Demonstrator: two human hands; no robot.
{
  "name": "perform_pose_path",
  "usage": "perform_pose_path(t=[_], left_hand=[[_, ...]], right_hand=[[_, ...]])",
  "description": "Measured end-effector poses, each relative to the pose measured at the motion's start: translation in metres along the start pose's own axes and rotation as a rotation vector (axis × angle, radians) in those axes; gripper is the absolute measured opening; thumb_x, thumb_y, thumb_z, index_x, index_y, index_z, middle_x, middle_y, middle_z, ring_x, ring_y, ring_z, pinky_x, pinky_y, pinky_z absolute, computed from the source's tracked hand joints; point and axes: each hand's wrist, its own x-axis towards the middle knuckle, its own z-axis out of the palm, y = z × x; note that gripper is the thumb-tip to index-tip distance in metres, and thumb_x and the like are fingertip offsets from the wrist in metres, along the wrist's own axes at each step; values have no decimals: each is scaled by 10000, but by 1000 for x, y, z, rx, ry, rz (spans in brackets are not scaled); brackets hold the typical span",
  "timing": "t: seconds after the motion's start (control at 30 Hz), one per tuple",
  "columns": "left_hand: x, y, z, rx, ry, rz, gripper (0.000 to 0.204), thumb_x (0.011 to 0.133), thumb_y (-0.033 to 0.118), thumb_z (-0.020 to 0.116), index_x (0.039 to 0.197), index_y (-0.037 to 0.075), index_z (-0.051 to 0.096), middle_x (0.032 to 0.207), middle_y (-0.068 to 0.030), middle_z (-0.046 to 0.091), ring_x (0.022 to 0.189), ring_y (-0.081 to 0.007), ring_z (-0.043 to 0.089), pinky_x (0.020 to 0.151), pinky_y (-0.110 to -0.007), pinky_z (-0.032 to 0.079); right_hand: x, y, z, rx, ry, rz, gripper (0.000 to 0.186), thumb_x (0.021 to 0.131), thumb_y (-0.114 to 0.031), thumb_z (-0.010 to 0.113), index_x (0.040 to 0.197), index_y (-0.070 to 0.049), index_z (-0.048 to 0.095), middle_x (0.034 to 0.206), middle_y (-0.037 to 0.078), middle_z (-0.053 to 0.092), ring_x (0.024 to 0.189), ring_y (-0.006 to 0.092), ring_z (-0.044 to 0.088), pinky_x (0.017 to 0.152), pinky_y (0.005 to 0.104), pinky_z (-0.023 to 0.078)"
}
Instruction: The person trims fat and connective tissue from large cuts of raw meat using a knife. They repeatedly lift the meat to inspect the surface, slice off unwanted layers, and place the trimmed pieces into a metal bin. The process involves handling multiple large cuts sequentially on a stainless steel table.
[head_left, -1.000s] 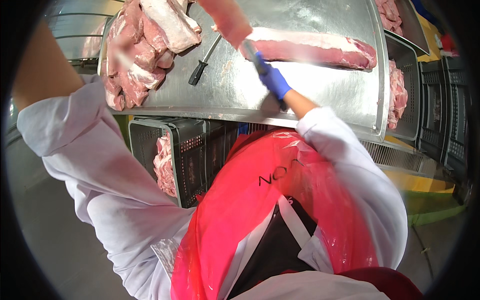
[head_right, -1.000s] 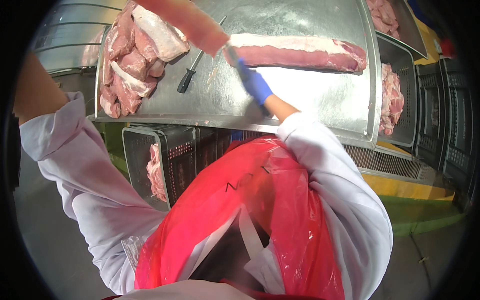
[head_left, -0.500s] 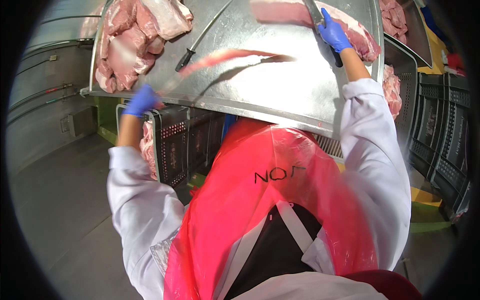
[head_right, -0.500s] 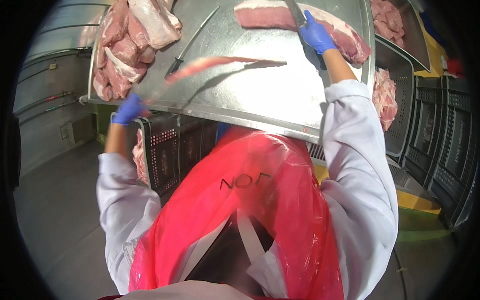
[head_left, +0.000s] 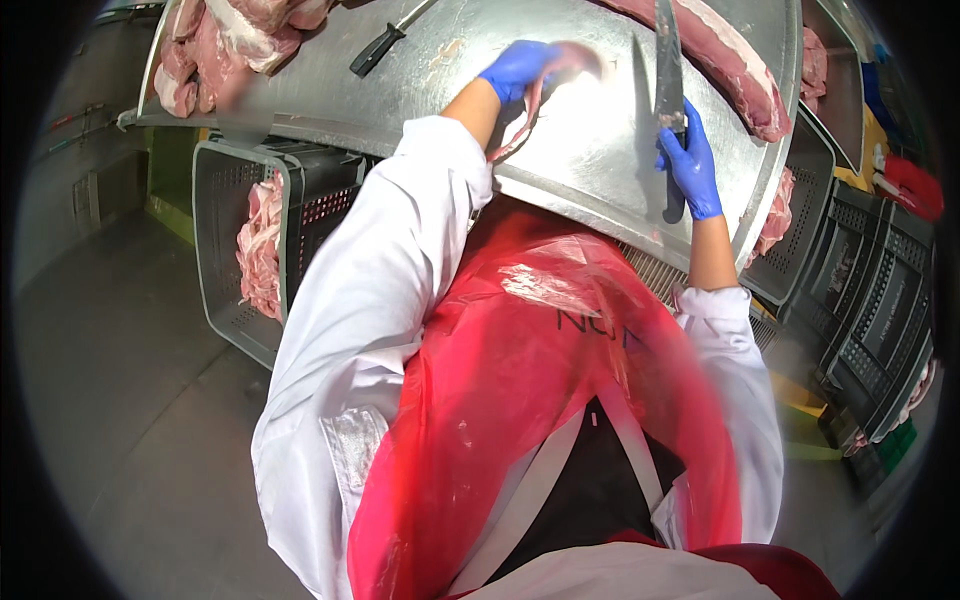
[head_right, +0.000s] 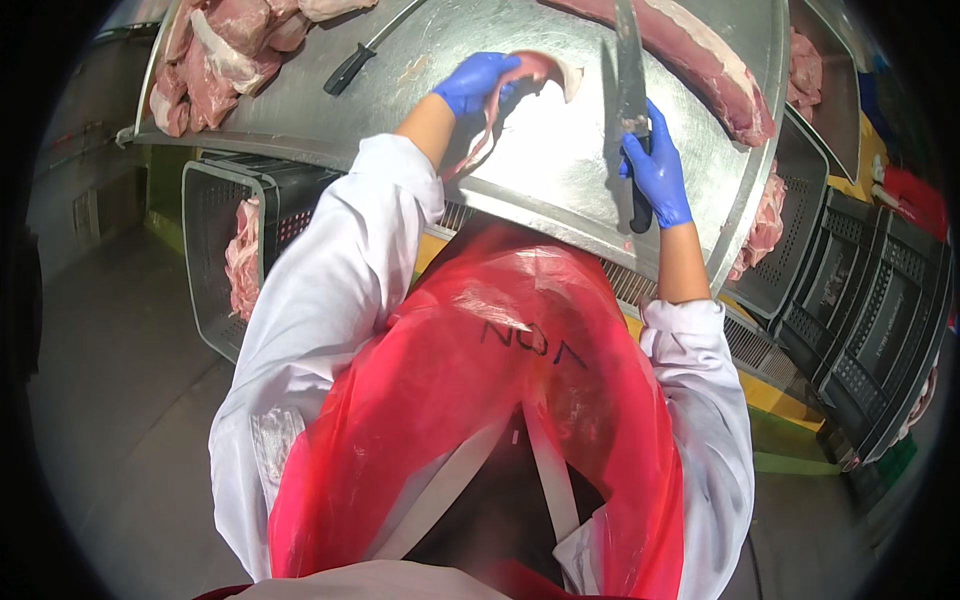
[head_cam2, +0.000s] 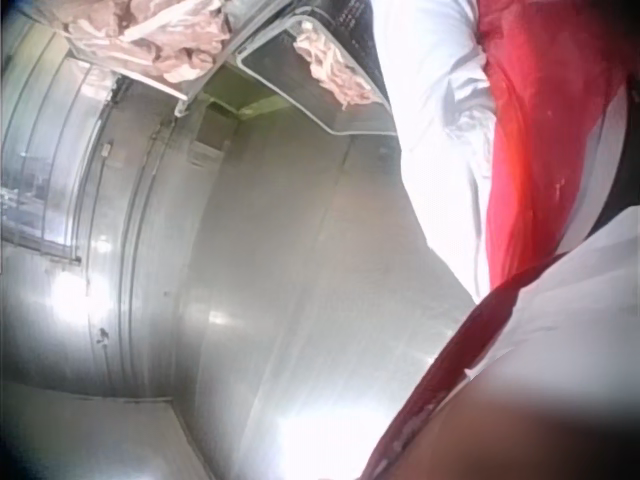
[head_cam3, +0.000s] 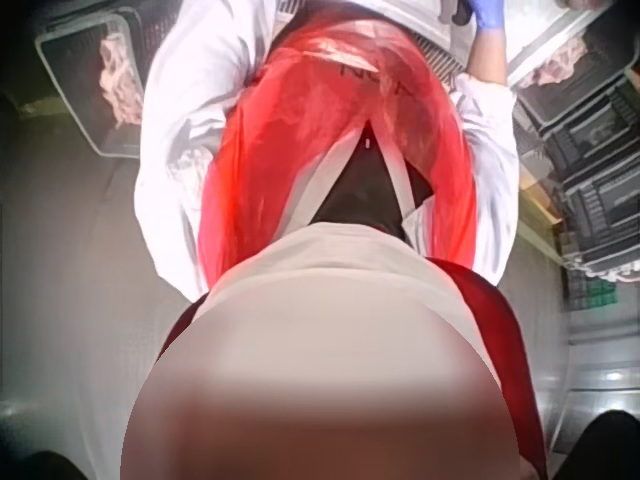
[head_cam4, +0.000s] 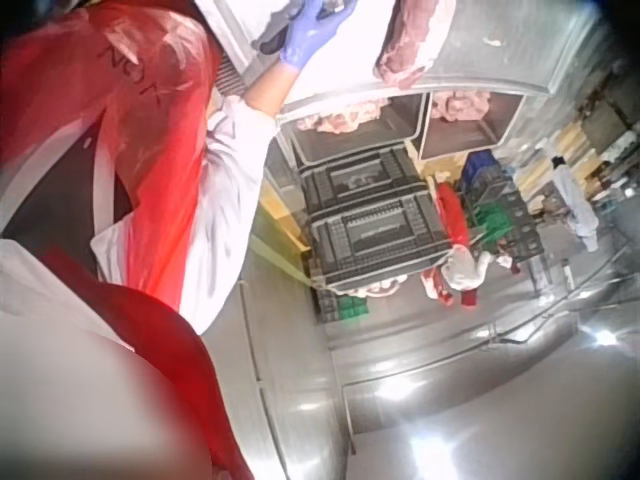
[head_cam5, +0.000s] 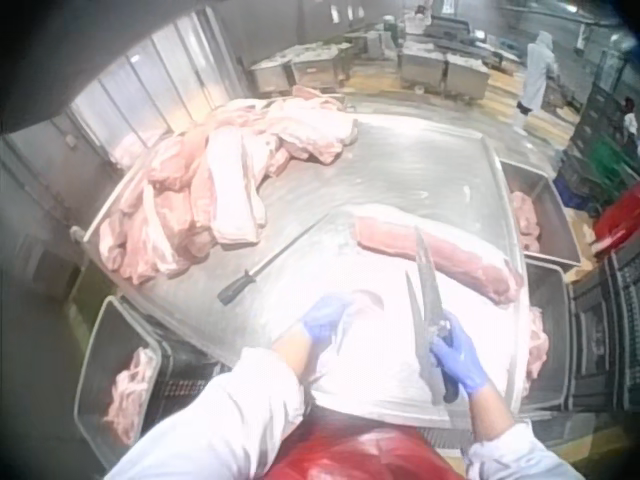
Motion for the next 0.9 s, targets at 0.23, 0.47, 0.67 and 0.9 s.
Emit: perform_pose_path(t=[0.23,0.47,0.67,0.9], left_hand=[[-34,-38,-66,-342,-150,-170,227,971,197,609,1001,-27,624,795,-110,661,662,-180,622,617,-323,530],[-73,-58,-68,97,256,-74,188,878,166,692,891,-21,671,786,-108,679,654,-171,612,609,-333,506],[-89,-62,-60,298,336,-49,316,866,279,624,980,-11,677,800,-94,667,685,-216,629,628,-336,510],[-107,-53,-15,417,264,4,409,988,333,483,1063,-19,677,1000,-236,687,926,-336,650,869,-399,489]], right_hand=[[6,-1,68,-423,-198,-271,520,1044,-297,474,1546,-197,384,1158,205,680,1018,371,665,927,456,511],[75,28,100,-944,-329,-348,513,1034,-289,442,1543,-282,386,1081,308,624,992,464,634,909,518,501],[10,-3,105,-973,-401,-241,547,1024,-235,460,1551,-340,357,1043,319,575,905,472,627,851,525,516],[60,10,159,-967,-188,-431,504,1004,-248,505,1498,-300,419,1052,294,544,915,445,636,798,504,546]])
